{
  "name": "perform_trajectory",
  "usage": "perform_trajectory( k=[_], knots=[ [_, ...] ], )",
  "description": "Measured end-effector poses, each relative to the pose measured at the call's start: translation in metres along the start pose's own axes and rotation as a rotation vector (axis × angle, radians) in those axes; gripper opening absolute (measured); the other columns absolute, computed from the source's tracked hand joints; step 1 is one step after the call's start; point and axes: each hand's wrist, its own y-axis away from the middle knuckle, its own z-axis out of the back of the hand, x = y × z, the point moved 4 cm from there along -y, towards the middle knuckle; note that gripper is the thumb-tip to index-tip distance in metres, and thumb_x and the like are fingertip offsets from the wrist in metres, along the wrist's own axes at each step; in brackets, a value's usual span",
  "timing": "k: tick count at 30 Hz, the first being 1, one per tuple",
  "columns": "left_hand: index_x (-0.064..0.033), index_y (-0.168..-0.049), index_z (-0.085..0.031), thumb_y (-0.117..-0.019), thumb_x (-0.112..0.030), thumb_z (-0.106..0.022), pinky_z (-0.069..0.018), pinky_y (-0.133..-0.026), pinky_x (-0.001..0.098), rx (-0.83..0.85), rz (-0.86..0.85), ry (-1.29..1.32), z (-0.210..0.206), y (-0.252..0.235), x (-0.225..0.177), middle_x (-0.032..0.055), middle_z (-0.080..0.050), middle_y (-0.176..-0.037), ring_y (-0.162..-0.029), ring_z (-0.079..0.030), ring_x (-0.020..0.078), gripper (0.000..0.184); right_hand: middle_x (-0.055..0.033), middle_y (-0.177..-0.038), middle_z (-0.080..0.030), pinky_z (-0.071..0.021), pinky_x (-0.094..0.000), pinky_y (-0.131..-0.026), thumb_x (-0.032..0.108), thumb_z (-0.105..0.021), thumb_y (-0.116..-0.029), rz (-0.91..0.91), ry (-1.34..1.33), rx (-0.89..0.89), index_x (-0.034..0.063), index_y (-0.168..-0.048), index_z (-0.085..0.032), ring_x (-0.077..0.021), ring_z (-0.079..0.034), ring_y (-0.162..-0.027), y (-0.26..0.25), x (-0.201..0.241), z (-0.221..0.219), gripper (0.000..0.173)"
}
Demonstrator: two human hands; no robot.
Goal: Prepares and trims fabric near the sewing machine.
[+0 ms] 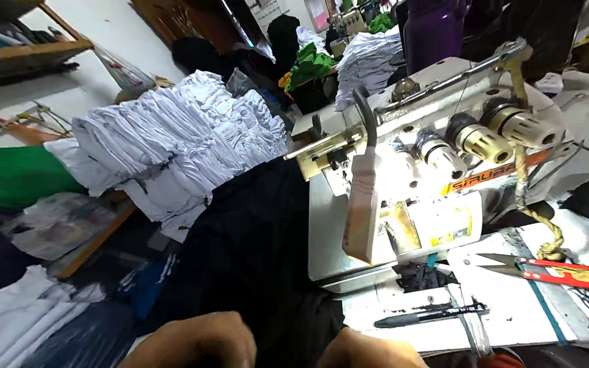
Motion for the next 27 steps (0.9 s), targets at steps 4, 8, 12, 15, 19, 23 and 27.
perform_trajectory(
  k=[4, 8, 12, 15, 19, 23, 27],
  knots=[
    [-0.0087, -0.096, -0.07, -0.0977, -0.024, -0.063, -0.0502, -0.076, 0.0094, -0.203, -0.017, -0.478, -0.006, -0.036, 0.013, -0.0096, -0.069, -0.088, -0.084, -0.06, -0.0114, 0.017, -0.0205, -0.095, -0.073, -0.0554, -0.0272, -0.083, -0.002, -0.056, -0.0982, 0.006, 0.176, -0.166, -0.0121, -0.108, -0.068, -0.0167, -0.071, -0.087, 0.005, -0.022, 0.021, 0.019],
    [-0.0135, -0.087, -0.071, -0.0893, -0.023, -0.063, -0.0492, -0.073, 0.0067, -0.381, -0.18, -0.765, -0.024, -0.082, 0.033, -0.0089, -0.065, -0.081, -0.079, -0.06, -0.0092, 0.013, -0.0148, -0.088, -0.075, -0.0551, -0.0222, -0.071, 0.008, -0.059, -0.0991, 0.087, 0.564, -0.321, -0.0044, -0.12, -0.067, -0.0142, -0.071, -0.074, 0.011, -0.034, 0.045, 0.025],
    [-0.0082, -0.08, -0.068, -0.0786, -0.016, -0.068, -0.0464, -0.067, 0.0069, -0.384, -0.172, -0.795, -0.039, -0.105, 0.039, -0.004, -0.063, -0.073, -0.071, -0.059, -0.0056, 0.008, -0.0132, -0.081, -0.073, -0.0516, -0.0254, -0.061, 0.009, -0.056, -0.1002, 0.154, 0.798, -0.256, -0.0012, -0.121, -0.069, -0.0185, -0.065, -0.063, 0.016, -0.033, 0.065, 0.027],
    [-0.009, -0.086, -0.072, -0.0798, -0.025, -0.069, -0.0517, -0.072, 0.0116, -0.366, -0.149, -0.84, -0.044, -0.108, 0.047, -0.0038, -0.069, -0.079, -0.077, -0.065, -0.002, 0.018, -0.0136, -0.086, -0.075, -0.0555, -0.0344, -0.062, 0.008, -0.055, -0.1017, 0.149, 0.836, -0.148, 0.0013, -0.12, -0.072, -0.0239, -0.071, -0.068, 0.019, -0.031, 0.073, 0.026],
    [-0.0159, -0.087, -0.073, -0.0838, -0.032, -0.067, -0.053, -0.07, 0.0151, -0.311, -0.043, -0.852, -0.044, -0.112, 0.057, -0.0086, -0.068, -0.079, -0.077, -0.065, -0.0022, 0.018, -0.0137, -0.083, -0.074, -0.0543, -0.0397, -0.057, 0.001, -0.055, -0.0936, 0.169, 0.87, 0.047, 0.0005, -0.113, -0.074, -0.0267, -0.071, -0.07, 0.015, -0.02, 0.077, 0.027],
    [-0.0204, -0.085, -0.072, -0.0852, -0.035, -0.065, -0.0527, -0.067, 0.0167, -0.234, 0.036, -0.865, -0.041, -0.115, 0.057, -0.0117, -0.065, -0.076, -0.074, -0.064, -0.0031, 0.017, -0.0057, -0.069, -0.064, -0.0454, -0.0339, -0.048, 0.006, -0.055, -0.0955, 0.383, 1.171, 0.039, 0.0082, -0.096, -0.072, -0.0223, -0.062, -0.058, 0.01, -0.019, 0.082, 0.017],
    [-0.0199, -0.085, -0.072, -0.0845, -0.036, -0.067, -0.0535, -0.064, 0.0234, -0.215, 0.115, -0.898, -0.042, -0.116, 0.052, -0.0097, -0.065, -0.074, -0.071, -0.064, 0.0015, 0.017, -0.0022, -0.084, -0.064, -0.0422, -0.0272, -0.057, 0.011, -0.051, -0.1011, 0.576, 1.218, -0.033, 0.0152, -0.083, -0.067, -0.0162, -0.059, -0.074, -0.001, -0.02, 0.086, 0.025]
  ],
)
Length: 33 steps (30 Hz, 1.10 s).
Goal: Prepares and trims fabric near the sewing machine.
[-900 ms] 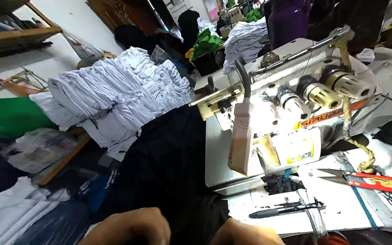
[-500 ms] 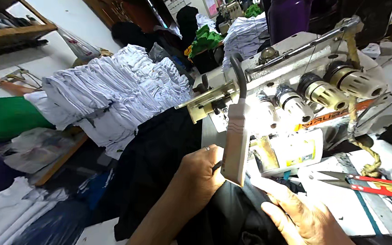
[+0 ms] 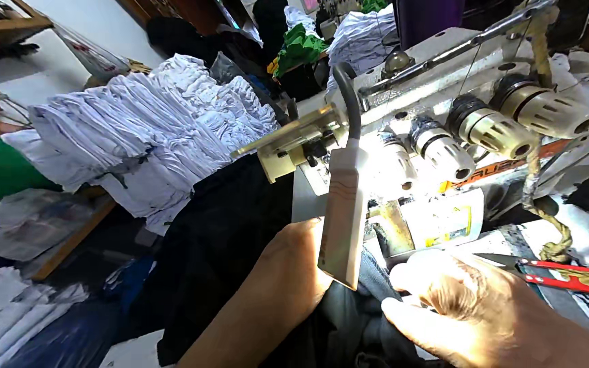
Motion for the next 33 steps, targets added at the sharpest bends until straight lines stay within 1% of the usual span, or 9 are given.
perform_trajectory(
  k=[2, 6, 11, 15, 18, 21, 25, 27, 33],
  knots=[
    [-0.0197, -0.085, -0.072, -0.0832, -0.034, -0.069, -0.0556, -0.065, 0.0265, 0.037, 0.007, -0.013, 0.001, -0.001, 0.0, -0.009, -0.066, -0.075, -0.072, -0.065, 0.0033, 0.015, -0.005, -0.093, -0.072, -0.0462, -0.0279, -0.054, 0.009, -0.051, -0.0977, 0.037, 0.02, 0.042, 0.0134, -0.078, -0.065, -0.0165, -0.066, -0.077, -0.005, 0.0, -0.004, 0.025],
    [-0.0145, -0.085, -0.071, -0.0794, -0.017, -0.079, -0.055, -0.063, 0.0311, 0.12, 0.047, 0.011, 0.003, -0.008, 0.005, -0.0039, -0.067, -0.074, -0.069, -0.066, 0.009, 0.01, -0.0087, -0.101, -0.073, -0.0376, -0.0307, -0.053, 0.01, -0.05, -0.096, 0.023, 0.061, 0.103, 0.0135, -0.074, -0.061, -0.0174, -0.063, -0.075, -0.01, 0.004, -0.01, 0.025],
    [-0.0124, -0.076, -0.063, -0.0761, -0.012, -0.08, -0.0449, -0.05, 0.0223, 0.129, -0.004, 0.118, -0.005, -0.014, 0.017, -0.0057, -0.056, -0.061, -0.054, -0.055, 0.0038, 0.017, -0.008, -0.08, -0.064, -0.0334, -0.03, -0.049, 0.012, -0.049, -0.0955, -0.012, 0.087, 0.153, 0.0129, -0.069, -0.059, -0.0175, -0.057, -0.064, -0.016, 0.009, -0.011, 0.029],
    [-0.0139, -0.096, -0.069, -0.0853, -0.013, -0.073, -0.0489, -0.058, 0.0235, 0.259, 0.099, 0.111, 0.01, -0.008, 0.011, -0.0064, -0.061, -0.07, -0.061, -0.058, 0.0035, 0.011, -0.0076, -0.077, -0.062, -0.035, -0.0282, -0.045, 0.009, -0.051, -0.0922, -0.047, 0.149, 0.2, 0.0102, -0.073, -0.067, -0.0176, -0.058, -0.061, -0.024, 0.012, -0.011, 0.025],
    [-0.0136, -0.097, -0.071, -0.0885, -0.023, -0.066, -0.0511, -0.06, 0.0282, 0.1, 0.117, 0.017, 0.017, 0.019, 0.009, -0.0031, -0.064, -0.073, -0.066, -0.061, 0.0073, 0.014, -0.0113, -0.082, -0.069, -0.0382, -0.0303, -0.046, 0.009, -0.052, -0.0916, -0.083, 0.198, 0.214, 0.0089, -0.074, -0.069, -0.0204, -0.063, -0.062, -0.026, 0.019, -0.01, 0.025],
    [-0.0149, -0.094, -0.072, -0.0952, -0.027, -0.055, -0.0483, -0.063, 0.0169, -0.011, 0.146, 0.1, 0.016, 0.033, 0.016, -0.0074, -0.064, -0.075, -0.07, -0.06, -0.0021, 0.021, -0.0151, -0.092, -0.074, -0.0416, -0.0313, -0.044, 0.007, -0.053, -0.0917, -0.108, 0.203, 0.238, 0.0067, -0.077, -0.071, -0.0223, -0.066, -0.061, -0.028, 0.022, -0.009, 0.023],
    [-0.0089, -0.096, -0.071, -0.097, -0.018, -0.061, -0.0489, -0.064, 0.0249, -0.079, 0.294, 0.111, 0.01, 0.025, 0.008, -0.0011, -0.063, -0.073, -0.068, -0.06, 0.0054, 0.013, -0.015, -0.099, -0.075, -0.0428, -0.0313, -0.044, 0.01, -0.053, -0.0925, -0.154, 0.178, 0.236, 0.0078, -0.079, -0.071, -0.022, -0.066, -0.059, -0.027, 0.025, -0.011, 0.023],
    [-0.0074, -0.097, -0.071, -0.0963, -0.015, -0.066, -0.0492, -0.062, 0.027, -0.095, 0.291, 0.094, 0.006, 0.014, 0.007, 0.0006, -0.063, -0.072, -0.065, -0.06, 0.0077, 0.009, -0.0144, -0.095, -0.075, -0.0403, -0.0304, -0.041, 0.012, -0.053, -0.0921, -0.168, 0.182, 0.221, 0.0084, -0.078, -0.071, -0.0208, -0.063, -0.054, -0.027, 0.025, -0.011, 0.023],
    [-0.011, -0.087, -0.067, -0.0958, -0.015, -0.071, -0.0436, -0.06, 0.0277, 0.218, 0.425, 0.213, 0.009, -0.011, 0.024, -0.0031, -0.057, -0.066, -0.061, -0.053, 0.0071, 0.011, -0.0163, -0.087, -0.072, -0.0405, -0.0311, -0.037, 0.011, -0.053, -0.093, -0.224, 0.111, 0.222, 0.0063, -0.079, -0.071, -0.0214, -0.059, -0.047, -0.029, 0.025, -0.007, 0.023]
  ],
)
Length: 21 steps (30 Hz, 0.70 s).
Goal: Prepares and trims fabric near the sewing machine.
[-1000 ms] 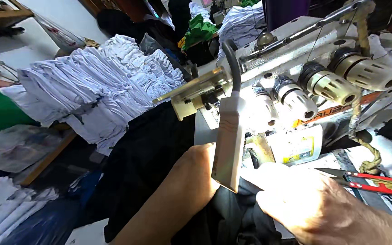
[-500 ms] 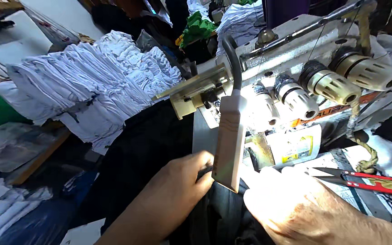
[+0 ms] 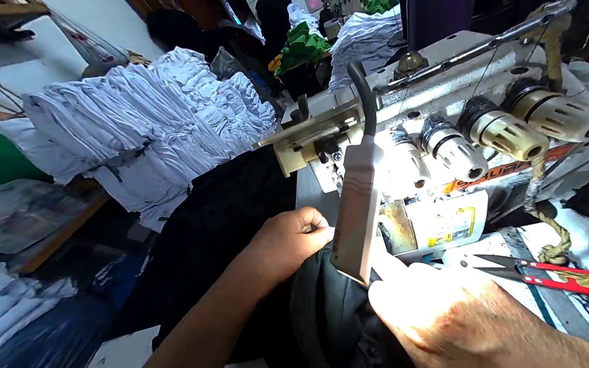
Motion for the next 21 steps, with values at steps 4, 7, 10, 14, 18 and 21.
perform_trajectory(
  k=[4, 7, 10, 14, 18, 21],
  knots=[
    [-0.0072, -0.08, -0.06, -0.0907, -0.004, -0.071, -0.0397, -0.055, 0.0275, 0.015, -0.123, -0.12, -0.004, -0.006, -0.011, -0.0018, -0.049, -0.061, -0.057, -0.049, 0.0085, 0.015, -0.017, -0.081, -0.07, -0.0405, -0.0319, -0.037, 0.01, -0.054, -0.0938, -0.021, -0.016, 0.087, 0.0038, -0.085, -0.073, -0.0232, -0.06, -0.047, -0.003, 0.004, 0.009, 0.022],
    [-0.0037, -0.082, -0.061, -0.0949, -0.006, -0.069, -0.0399, -0.056, 0.0318, 0.071, -0.085, -0.124, -0.006, -0.021, -0.016, 0.002, -0.049, -0.062, -0.058, -0.047, 0.0132, 0.015, -0.0182, -0.081, -0.07, -0.042, -0.0333, -0.039, 0.008, -0.054, -0.0943, -0.041, -0.033, 0.151, 0.0032, -0.086, -0.073, -0.0249, -0.061, -0.049, -0.004, 0.007, 0.012, 0.021],
    [-0.0051, -0.076, -0.058, -0.095, -0.005, -0.068, -0.0361, -0.053, 0.0262, -0.032, -0.101, -0.019, -0.008, -0.03, -0.016, -0.0019, -0.044, -0.058, -0.054, -0.043, 0.0081, 0.022, -0.015, -0.078, -0.069, -0.0401, -0.0318, -0.037, 0.011, -0.055, -0.0923, -0.064, -0.032, 0.069, 0.0059, -0.088, -0.075, -0.0224, -0.059, -0.046, -0.003, 0.004, 0.005, 0.021],
    [-0.0031, -0.079, -0.064, -0.0961, -0.006, -0.067, -0.0412, -0.059, 0.0268, -0.262, -0.232, 0.048, -0.013, -0.036, -0.008, -0.0008, -0.053, -0.064, -0.06, -0.049, 0.0064, 0.018, -0.0176, -0.092, -0.075, -0.0412, -0.031, -0.036, 0.013, -0.055, -0.0903, -0.163, 0.022, 0.025, 0.0081, -0.092, -0.077, -0.0208, -0.06, -0.044, -0.006, 0.005, -0.004, 0.022],
    [-0.004, -0.078, -0.064, -0.0944, -0.006, -0.067, -0.0396, -0.058, 0.0223, -0.382, -0.349, 0.052, -0.018, -0.036, -0.004, -0.0025, -0.052, -0.063, -0.059, -0.048, 0.0028, 0.016, -0.016, -0.079, -0.072, -0.0362, -0.0289, -0.035, 0.015, -0.056, -0.0887, -0.202, 0.072, -0.064, 0.0075, -0.086, -0.077, -0.0187, -0.055, -0.04, -0.006, 0.01, -0.009, 0.022],
    [-0.0038, -0.081, -0.066, -0.095, -0.007, -0.066, -0.0427, -0.06, 0.0263, -0.376, -0.345, 0.054, -0.02, -0.039, -0.003, -0.0006, -0.057, -0.066, -0.062, -0.052, 0.0052, 0.014, -0.0152, -0.078, -0.073, -0.0361, -0.0295, -0.034, 0.016, -0.057, -0.0886, -0.224, 0.067, -0.106, 0.0091, -0.087, -0.078, -0.019, -0.055, -0.04, -0.005, 0.011, -0.012, 0.022]
  ],
)
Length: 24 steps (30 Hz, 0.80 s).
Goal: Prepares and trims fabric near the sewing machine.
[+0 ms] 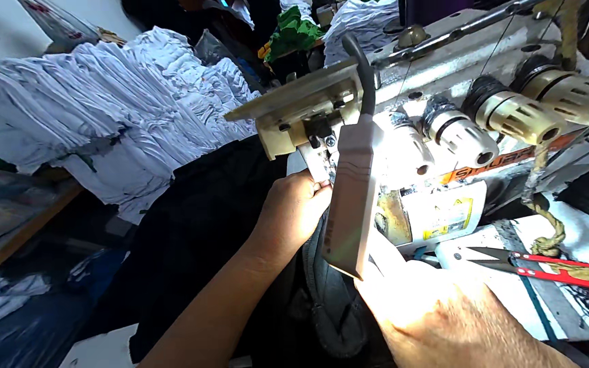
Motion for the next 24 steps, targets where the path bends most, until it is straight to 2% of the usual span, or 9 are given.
perform_trajectory(
  k=[4, 6, 9, 11, 14, 17, 19, 21, 24],
  knots=[
    [-0.0039, -0.084, -0.066, -0.0945, -0.008, -0.067, -0.0419, -0.059, 0.0243, -0.002, -0.01, -0.013, 0.0, 0.0, -0.001, -0.0014, -0.055, -0.066, -0.06, -0.05, 0.0045, 0.012, -0.0154, -0.081, -0.073, -0.0381, -0.03, -0.036, 0.013, -0.055, -0.0914, 0.049, -0.008, -0.023, 0.009, -0.086, -0.077, -0.0198, -0.056, -0.042, 0.006, -0.003, 0.0, 0.023],
    [-0.002, -0.086, -0.067, -0.0946, -0.008, -0.068, -0.0442, -0.061, 0.0285, -0.014, -0.034, -0.089, 0.004, 0.004, -0.006, 0.0029, -0.057, -0.069, -0.064, -0.053, 0.01, 0.011, -0.0098, -0.069, -0.068, -0.0392, -0.0315, -0.039, 0.012, -0.053, -0.0933, 0.056, 0.011, -0.045, 0.0096, -0.084, -0.074, -0.021, -0.058, -0.046, 0.011, -0.004, 0.002, 0.023],
    [0.0007, -0.101, -0.07, -0.095, -0.012, -0.068, -0.0556, -0.075, 0.0463, -0.08, -0.12, -0.286, 0.021, 0.027, -0.025, 0.0159, -0.068, -0.092, -0.085, -0.069, 0.0294, 0.015, -0.0101, -0.085, -0.077, -0.043, -0.031, -0.043, 0.008, -0.054, -0.0937, 0.113, -0.033, -0.035, 0.0089, -0.085, -0.075, -0.0205, -0.062, -0.052, 0.016, -0.007, 0.012, 0.023],
    [0.0003, -0.113, -0.07, -0.0959, -0.016, -0.059, -0.0564, -0.081, 0.0464, -0.15, -0.16, -0.297, 0.034, 0.059, -0.046, 0.0179, -0.071, -0.106, -0.097, -0.07, 0.0314, 0.026, -0.0103, -0.087, -0.076, -0.0445, -0.031, -0.046, 0.007, -0.055, -0.0952, 0.148, -0.11, -0.051, 0.0088, -0.088, -0.076, -0.0207, -0.063, -0.055, 0.017, -0.012, 0.016, 0.022],
    [0.0139, -0.12, -0.061, -0.1057, -0.042, -0.045, -0.0448, -0.105, 0.0415, -0.116, -0.026, -0.011, 0.021, 0.11, -0.078, 0.0274, -0.066, -0.119, -0.118, -0.061, 0.0275, 0.06, -0.0053, -0.073, -0.068, -0.0462, -0.0292, -0.047, 0.013, -0.055, -0.0987, 0.168, -0.25, -0.102, 0.0106, -0.087, -0.072, -0.0179, -0.063, -0.059, 0.016, -0.018, 0.011, 0.021],
    [0.0096, -0.126, -0.054, -0.0982, -0.073, -0.03, -0.0256, -0.12, 0.0495, -0.252, -0.019, 0.027, -0.016, 0.128, -0.067, 0.0283, -0.063, -0.126, -0.134, -0.053, 0.0269, 0.09, -0.0006, -0.076, -0.071, -0.052, -0.0238, -0.056, 0.018, -0.059, -0.0967, 0.148, -0.38, -0.127, 0.0129, -0.088, -0.075, -0.0104, -0.069, -0.07, 0.011, -0.026, 0.006, 0.019],
    [0.0026, -0.12, -0.06, -0.1028, -0.06, -0.041, -0.0288, -0.116, 0.0537, -0.336, -0.058, -0.058, -0.023, 0.124, -0.055, 0.0225, -0.066, -0.122, -0.131, -0.055, 0.0277, 0.068, 0.002, -0.081, -0.074, -0.0533, -0.0178, -0.063, 0.014, -0.06, -0.0932, 0.114, -0.425, -0.141, 0.0152, -0.088, -0.077, -0.0047, -0.07, -0.077, 0.009, -0.032, 0.005, 0.018],
    [-0.0054, -0.102, -0.072, -0.0928, -0.028, -0.059, -0.0341, -0.11, 0.059, -0.374, -0.107, -0.128, -0.022, 0.12, -0.053, 0.018, -0.071, -0.112, -0.124, -0.061, 0.0331, 0.028, 0.0023, -0.082, -0.075, -0.053, -0.0164, -0.066, 0.012, -0.06, -0.0916, 0.103, -0.428, -0.122, 0.0159, -0.088, -0.079, -0.0038, -0.07, -0.079, 0.008, -0.034, 0.007, 0.02],
    [-0.0136, -0.089, -0.074, -0.0913, -0.016, -0.061, -0.0399, -0.108, 0.0498, -0.354, -0.11, -0.149, -0.011, 0.116, -0.054, 0.0095, -0.076, -0.101, -0.116, -0.067, 0.0233, 0.014, -0.0001, -0.082, -0.075, -0.0522, -0.0205, -0.064, 0.012, -0.059, -0.0954, 0.12, -0.389, -0.089, 0.0152, -0.09, -0.078, -0.0088, -0.071, -0.079, 0.012, -0.03, 0.007, 0.02]
  ],
)
